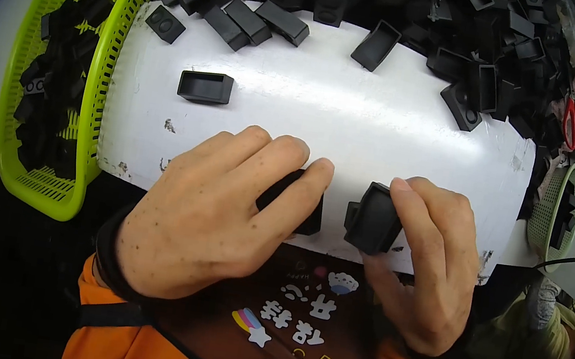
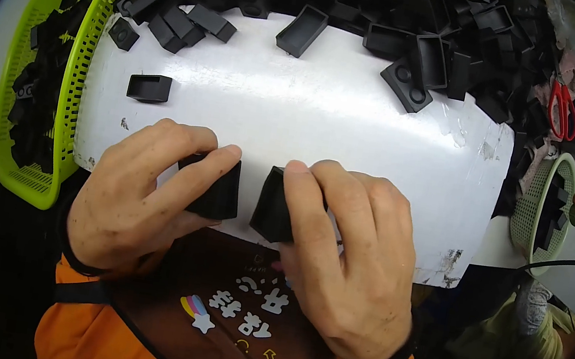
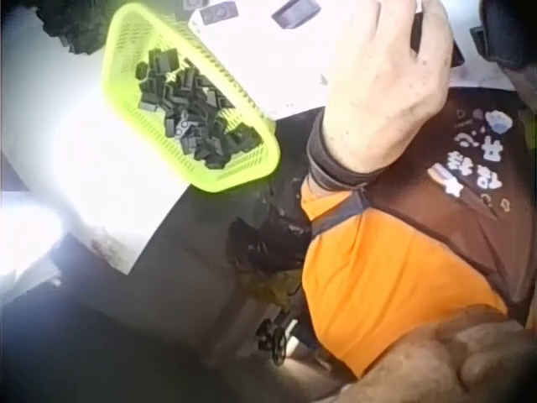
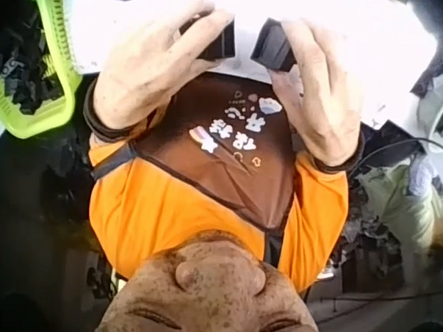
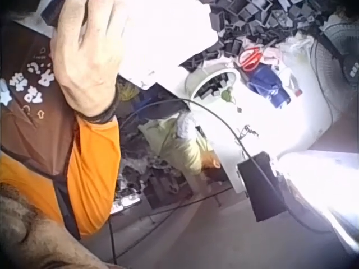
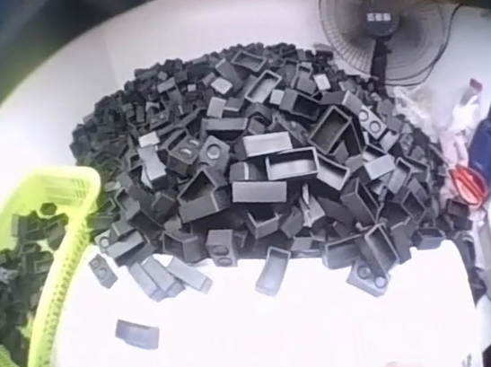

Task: The person inspects black plastic rectangular components for defects by hand at a workbench, then sorts them into a basket.

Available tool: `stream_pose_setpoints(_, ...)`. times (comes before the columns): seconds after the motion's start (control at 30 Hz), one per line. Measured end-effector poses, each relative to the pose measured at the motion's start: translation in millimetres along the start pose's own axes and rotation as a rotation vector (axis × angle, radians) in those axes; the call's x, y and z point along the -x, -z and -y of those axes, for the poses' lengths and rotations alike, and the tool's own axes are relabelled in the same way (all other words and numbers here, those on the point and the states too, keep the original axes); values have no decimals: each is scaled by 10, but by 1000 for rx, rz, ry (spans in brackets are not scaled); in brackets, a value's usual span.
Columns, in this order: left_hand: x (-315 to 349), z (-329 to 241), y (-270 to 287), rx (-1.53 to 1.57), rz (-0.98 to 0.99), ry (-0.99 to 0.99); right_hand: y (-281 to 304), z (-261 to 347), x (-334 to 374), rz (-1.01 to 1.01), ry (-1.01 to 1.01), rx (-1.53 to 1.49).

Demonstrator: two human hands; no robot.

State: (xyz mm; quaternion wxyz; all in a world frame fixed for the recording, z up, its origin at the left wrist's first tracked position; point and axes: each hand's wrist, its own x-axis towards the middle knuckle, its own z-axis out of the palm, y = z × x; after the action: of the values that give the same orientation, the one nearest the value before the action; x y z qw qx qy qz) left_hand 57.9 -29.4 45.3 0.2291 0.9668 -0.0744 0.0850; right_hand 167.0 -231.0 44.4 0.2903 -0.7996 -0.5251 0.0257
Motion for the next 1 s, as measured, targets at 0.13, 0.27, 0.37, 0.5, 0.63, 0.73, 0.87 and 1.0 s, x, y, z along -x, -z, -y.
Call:
stream_pose_setpoints(0.13,8,43,91,-33,45,58,-130,108,-52,-95,-36,-39)
stream_pose_setpoints(0.27,-72,67,191,-146,172,22,-88,112,-347,281,-22,-5)
stream_pose_setpoints(0.37,-101,111,197,-138,241,105,-63,129,-412,318,-33,14)
stream_pose_setpoints(0.5,94,203,178,34,207,207,-51,13,-66,218,-121,57)
stream_pose_setpoints(0.63,126,223,-89,132,64,113,-166,-28,171,41,-160,49)
stream_pose_setpoints(0.73,100,257,-115,151,9,80,-17,-78,152,-66,-228,-89)
stream_pose_setpoints(0.87,49,224,-168,162,-22,74,16,-94,49,-48,-171,-196)
stream_pose_setpoints(1.0,4,151,-219,116,-16,95,-256,-96,107,-241,-216,-299)
